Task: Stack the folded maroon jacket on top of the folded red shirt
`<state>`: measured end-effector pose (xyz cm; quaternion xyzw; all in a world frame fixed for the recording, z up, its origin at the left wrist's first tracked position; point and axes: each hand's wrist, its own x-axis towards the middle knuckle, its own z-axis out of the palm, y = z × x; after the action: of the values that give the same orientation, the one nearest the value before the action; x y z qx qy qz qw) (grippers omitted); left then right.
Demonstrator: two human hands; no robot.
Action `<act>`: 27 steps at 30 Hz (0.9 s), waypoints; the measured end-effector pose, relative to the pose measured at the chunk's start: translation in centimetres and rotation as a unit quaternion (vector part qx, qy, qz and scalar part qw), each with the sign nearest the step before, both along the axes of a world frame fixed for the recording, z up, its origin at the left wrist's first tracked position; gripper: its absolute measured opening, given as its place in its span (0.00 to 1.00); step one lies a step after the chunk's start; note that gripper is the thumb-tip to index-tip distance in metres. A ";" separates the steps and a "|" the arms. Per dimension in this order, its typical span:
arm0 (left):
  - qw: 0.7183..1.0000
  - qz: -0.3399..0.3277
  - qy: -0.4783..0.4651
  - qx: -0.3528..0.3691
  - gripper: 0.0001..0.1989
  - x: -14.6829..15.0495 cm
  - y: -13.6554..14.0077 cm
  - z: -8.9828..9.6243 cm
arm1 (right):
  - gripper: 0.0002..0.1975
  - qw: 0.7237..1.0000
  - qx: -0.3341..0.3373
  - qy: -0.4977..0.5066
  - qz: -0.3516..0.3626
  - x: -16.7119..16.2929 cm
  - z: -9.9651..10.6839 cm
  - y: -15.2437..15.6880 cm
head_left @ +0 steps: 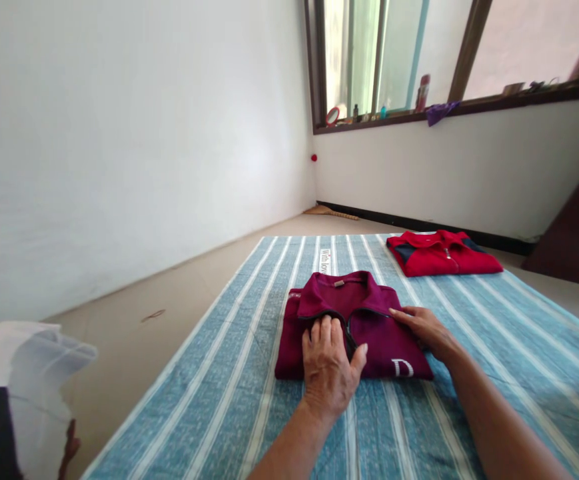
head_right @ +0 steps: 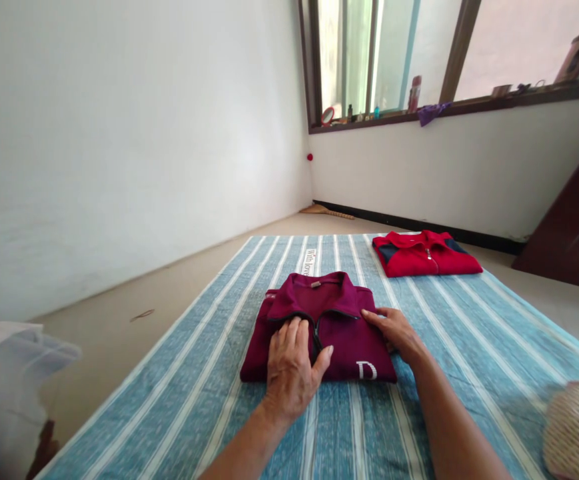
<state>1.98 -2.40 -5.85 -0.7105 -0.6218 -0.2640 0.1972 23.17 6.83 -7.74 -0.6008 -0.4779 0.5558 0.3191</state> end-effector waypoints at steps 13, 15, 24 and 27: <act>1.000 -0.017 0.004 0.011 0.25 -0.1 0.6 0.3 | 0.18 1.000 0.027 -0.001 -0.016 -0.1 0.9 -0.1; 1.000 -0.022 0.006 0.016 0.25 -0.1 0.9 0.3 | 0.18 0.999 0.035 -0.003 -0.020 -0.1 1.0 0.0; 0.998 -0.062 0.004 -0.012 0.28 -0.3 1.8 1.6 | 0.18 0.998 0.047 -0.032 -0.036 0.4 1.7 0.7; 0.994 -0.107 -0.016 -0.004 0.28 -1.0 2.6 1.9 | 0.19 0.996 0.048 -0.045 -0.057 0.5 2.0 0.8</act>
<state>0.94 0.19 -3.99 -0.7693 -0.5464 -0.2923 0.1553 23.67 7.59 -5.70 -0.6355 -0.4822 0.4858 0.3572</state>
